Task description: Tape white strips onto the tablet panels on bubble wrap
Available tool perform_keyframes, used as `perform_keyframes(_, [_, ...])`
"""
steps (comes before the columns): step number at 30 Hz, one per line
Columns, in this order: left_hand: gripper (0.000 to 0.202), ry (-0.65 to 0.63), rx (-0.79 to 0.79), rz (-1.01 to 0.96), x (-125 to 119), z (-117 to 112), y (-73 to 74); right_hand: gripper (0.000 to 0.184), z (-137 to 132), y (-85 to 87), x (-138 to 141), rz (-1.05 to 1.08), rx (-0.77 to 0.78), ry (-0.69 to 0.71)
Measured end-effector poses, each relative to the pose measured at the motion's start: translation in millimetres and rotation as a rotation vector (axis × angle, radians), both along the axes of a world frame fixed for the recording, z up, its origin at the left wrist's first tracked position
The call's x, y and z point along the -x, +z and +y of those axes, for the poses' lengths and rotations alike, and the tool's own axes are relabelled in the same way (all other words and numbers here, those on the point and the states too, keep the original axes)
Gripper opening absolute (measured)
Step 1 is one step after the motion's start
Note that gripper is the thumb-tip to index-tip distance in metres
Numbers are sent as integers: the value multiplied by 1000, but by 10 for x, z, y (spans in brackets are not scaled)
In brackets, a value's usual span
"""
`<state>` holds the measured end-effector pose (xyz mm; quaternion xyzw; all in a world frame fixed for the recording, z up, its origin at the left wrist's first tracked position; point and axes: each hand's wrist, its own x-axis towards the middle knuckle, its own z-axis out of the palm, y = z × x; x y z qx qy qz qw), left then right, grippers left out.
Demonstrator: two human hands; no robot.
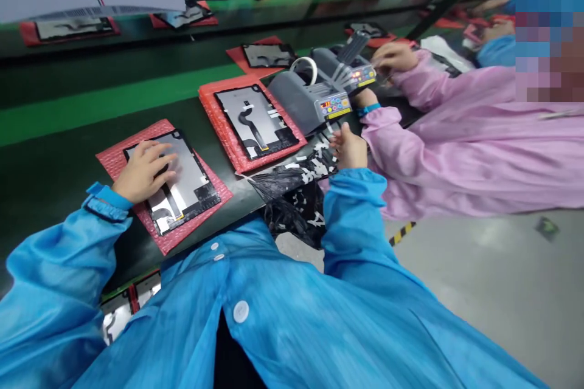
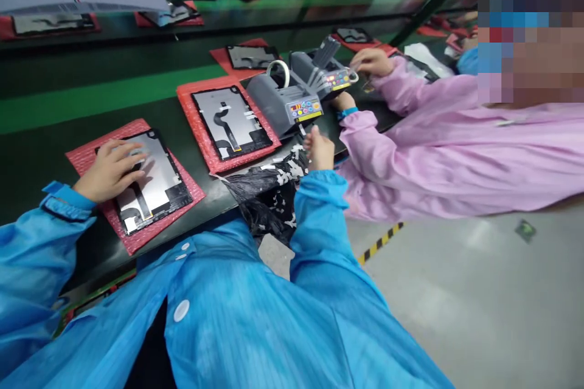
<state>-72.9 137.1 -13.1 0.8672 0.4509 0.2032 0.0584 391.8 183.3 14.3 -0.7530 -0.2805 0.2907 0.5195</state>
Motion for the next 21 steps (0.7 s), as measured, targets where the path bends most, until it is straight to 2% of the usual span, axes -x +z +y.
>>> perform_keyframes(2, [33, -2, -21, 32, -127, -37, 49, 27, 70, -6, 62, 91, -26, 0])
perform_keyframes(6, [30, -5, -41, 57, -390, -194, 102, 24, 71, -92, 111, -79, -178, -66])
perform_keyframes(9, [28, -64, -67, 137, -692, -444, 140, 19, 48, -185, 71, -72, -269, -125])
perform_keyframes(13, [23, -77, -196, 366, -1053, -857, 205, 16, 86, -201, 60, 71, -274, -122])
perform_keyframes(17, [28, -18, -273, 506, -1139, -1124, 232, 14, 155, -141, 93, 126, -276, -124])
perform_keyframes(21, [34, 0, -275, 583, -1113, -1199, 173, 20, 227, -172, 90, 113, -272, -128])
